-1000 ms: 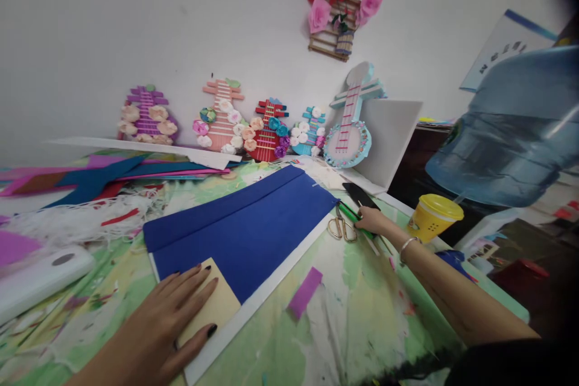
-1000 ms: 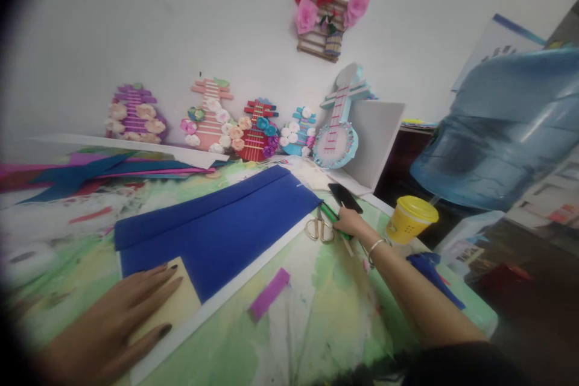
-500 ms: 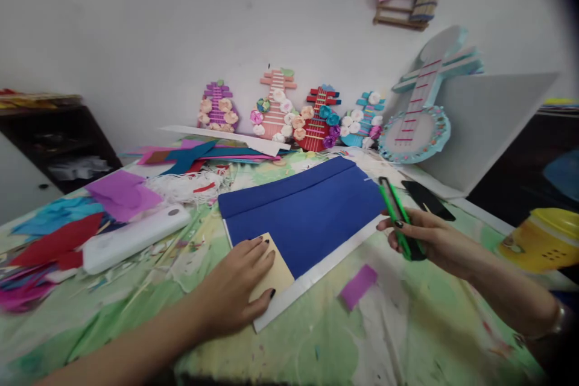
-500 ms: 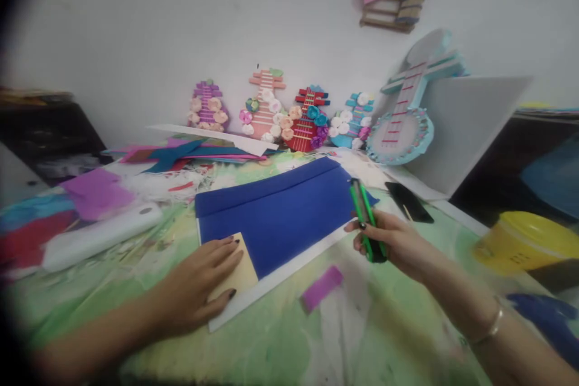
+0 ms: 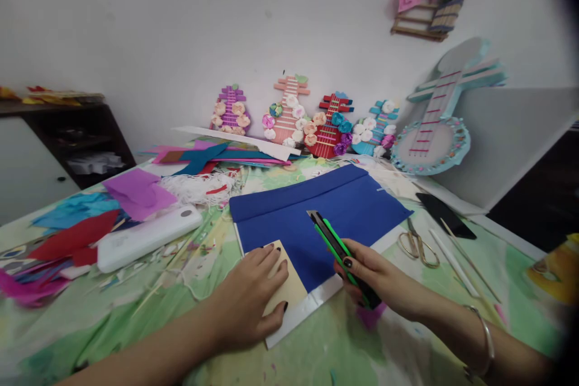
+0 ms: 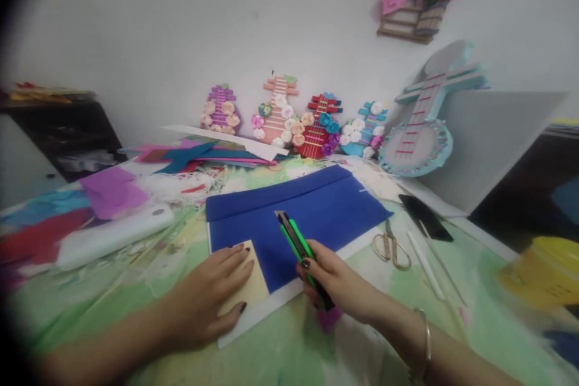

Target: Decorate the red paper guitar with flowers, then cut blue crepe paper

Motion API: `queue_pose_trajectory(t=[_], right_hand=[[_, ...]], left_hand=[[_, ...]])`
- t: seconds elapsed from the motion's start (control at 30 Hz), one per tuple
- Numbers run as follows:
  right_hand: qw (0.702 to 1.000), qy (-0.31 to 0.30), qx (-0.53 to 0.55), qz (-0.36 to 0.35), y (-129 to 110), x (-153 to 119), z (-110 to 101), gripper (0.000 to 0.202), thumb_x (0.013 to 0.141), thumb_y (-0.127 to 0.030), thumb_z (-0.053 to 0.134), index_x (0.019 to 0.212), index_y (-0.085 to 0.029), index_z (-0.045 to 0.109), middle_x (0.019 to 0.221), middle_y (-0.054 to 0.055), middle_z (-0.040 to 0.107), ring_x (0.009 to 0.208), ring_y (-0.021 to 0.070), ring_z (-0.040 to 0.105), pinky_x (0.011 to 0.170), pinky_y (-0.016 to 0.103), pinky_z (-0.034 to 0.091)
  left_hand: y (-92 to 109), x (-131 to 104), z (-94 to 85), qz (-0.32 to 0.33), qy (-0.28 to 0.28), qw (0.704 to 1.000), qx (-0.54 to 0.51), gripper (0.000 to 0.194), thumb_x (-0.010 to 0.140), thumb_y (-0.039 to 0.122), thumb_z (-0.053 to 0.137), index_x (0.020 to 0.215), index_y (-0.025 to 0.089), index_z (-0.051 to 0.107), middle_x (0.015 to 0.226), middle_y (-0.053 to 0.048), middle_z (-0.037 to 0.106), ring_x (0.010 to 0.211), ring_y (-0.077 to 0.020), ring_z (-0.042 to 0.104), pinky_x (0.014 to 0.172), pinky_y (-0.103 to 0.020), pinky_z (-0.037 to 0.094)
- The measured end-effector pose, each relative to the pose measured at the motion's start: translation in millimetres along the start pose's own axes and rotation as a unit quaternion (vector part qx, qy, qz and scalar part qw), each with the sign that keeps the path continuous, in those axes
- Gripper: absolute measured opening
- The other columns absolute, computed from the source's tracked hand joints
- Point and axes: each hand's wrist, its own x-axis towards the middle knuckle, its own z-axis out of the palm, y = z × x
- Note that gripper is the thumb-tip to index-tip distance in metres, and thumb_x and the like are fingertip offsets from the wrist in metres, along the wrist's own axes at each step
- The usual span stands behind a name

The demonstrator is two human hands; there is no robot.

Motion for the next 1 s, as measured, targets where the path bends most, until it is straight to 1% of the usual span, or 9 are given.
queue_pose_trajectory(t=[0.17,0.3,0.43,0.53,0.6,0.67,0.77,0.9,1.0], right_hand=[[1.000,-0.014,-0.011,0.022,-2.8,3.8,2.4,0.031,0.093,-0.041,0.056,0.113,-0.022,0.041,0.083,-0.003,0.052,0.057,0.0081,0.054,0.053,0.024,0.043],[0.999,-0.003,0.053,0.009,-7.9,10.2,5.1,0.070,0.088,-0.025,0.063,0.140,-0.039,0.018,0.105,0.001,0.060,0.064,0.0144,0.066,0.064,0.033,0.052],[0.990,-0.015,0.138,-0.031,-20.9,24.3,6.8,0.043,0.084,-0.033,0.069,0.122,-0.023,0.052,0.104,0.006,0.065,0.078,0.0201,0.071,0.080,0.038,0.054],[0.981,-0.040,0.183,-0.058,-32.6,37.6,7.3,0.063,0.069,-0.045,0.081,0.122,-0.021,0.056,0.116,0.012,0.066,0.106,0.0279,0.066,0.095,0.042,0.049],[0.982,-0.018,0.171,-0.078,-37.3,47.2,8.3,0.071,0.055,-0.038,0.090,0.116,-0.021,0.058,0.111,0.011,0.070,0.104,0.0280,0.067,0.088,0.038,0.054],[0.987,0.050,0.122,-0.095,-38.0,57.2,10.4,0.055,0.054,-0.029,0.091,0.099,-0.018,0.063,0.081,0.007,0.074,0.073,0.0214,0.072,0.062,0.027,0.056],[0.976,0.159,0.026,-0.146,-32.5,71.0,15.0,0.032,0.063,-0.030,0.086,0.078,-0.016,0.061,0.045,-0.006,0.055,0.036,0.0069,0.047,0.035,0.015,0.034],[0.950,0.219,-0.053,-0.217,-15.8,83.3,20.2,0.020,0.079,-0.032,0.075,0.077,-0.017,0.061,0.045,-0.009,0.045,0.038,0.0036,0.036,0.036,0.014,0.026],[0.951,0.193,-0.059,-0.234,-0.6,87.8,21.4,0.016,0.089,-0.033,0.062,0.099,-0.020,0.062,0.049,-0.006,0.053,0.044,0.0076,0.048,0.043,0.017,0.038]], left_hand=[[-0.5,-1.1,0.7,-0.008,-0.005,1.000,0.001,0.055,0.086,0.038,0.050,0.130,0.007,0.053,0.134,-0.025,0.052,0.129,-0.0396,0.044,0.106,-0.056,0.038],[-0.1,-2.2,3.1,-0.009,-0.006,1.000,0.017,0.055,0.088,0.040,0.047,0.132,0.007,0.051,0.135,-0.025,0.050,0.130,-0.0397,0.043,0.107,-0.055,0.037],[1.7,0.1,2.1,0.009,-0.017,0.999,0.051,0.055,0.090,0.041,0.043,0.130,0.004,0.052,0.135,-0.027,0.050,0.129,-0.0410,0.044,0.108,-0.054,0.036],[3.0,3.0,-2.1,0.028,-0.022,0.997,0.069,0.054,0.090,0.040,0.042,0.126,0.003,0.054,0.133,-0.028,0.052,0.127,-0.0414,0.046,0.108,-0.053,0.036],[3.2,4.8,-5.2,0.037,-0.026,0.996,0.074,0.053,0.089,0.040,0.042,0.126,0.003,0.054,0.131,-0.028,0.053,0.125,-0.0415,0.048,0.107,-0.053,0.037],[2.8,6.2,-7.4,0.041,-0.030,0.996,0.073,0.053,0.090,0.040,0.042,0.125,0.003,0.055,0.130,-0.028,0.054,0.123,-0.0417,0.050,0.105,-0.053,0.039],[1.7,7.5,-9.0,0.044,-0.031,0.996,0.072,0.052,0.090,0.040,0.041,0.124,0.003,0.056,0.128,-0.028,0.056,0.122,-0.0420,0.051,0.104,-0.053,0.040],[1.6,8.5,-10.2,0.044,-0.028,0.997,0.064,0.053,0.087,0.041,0.045,0.122,0.003,0.056,0.128,-0.030,0.055,0.122,-0.0439,0.051,0.104,-0.053,0.039],[2.8,9.5,-8.5,0.025,-0.026,0.998,0.048,0.052,0.085,0.040,0.048,0.123,0.004,0.055,0.132,-0.030,0.052,0.126,-0.0448,0.047,0.104,-0.053,0.039]])
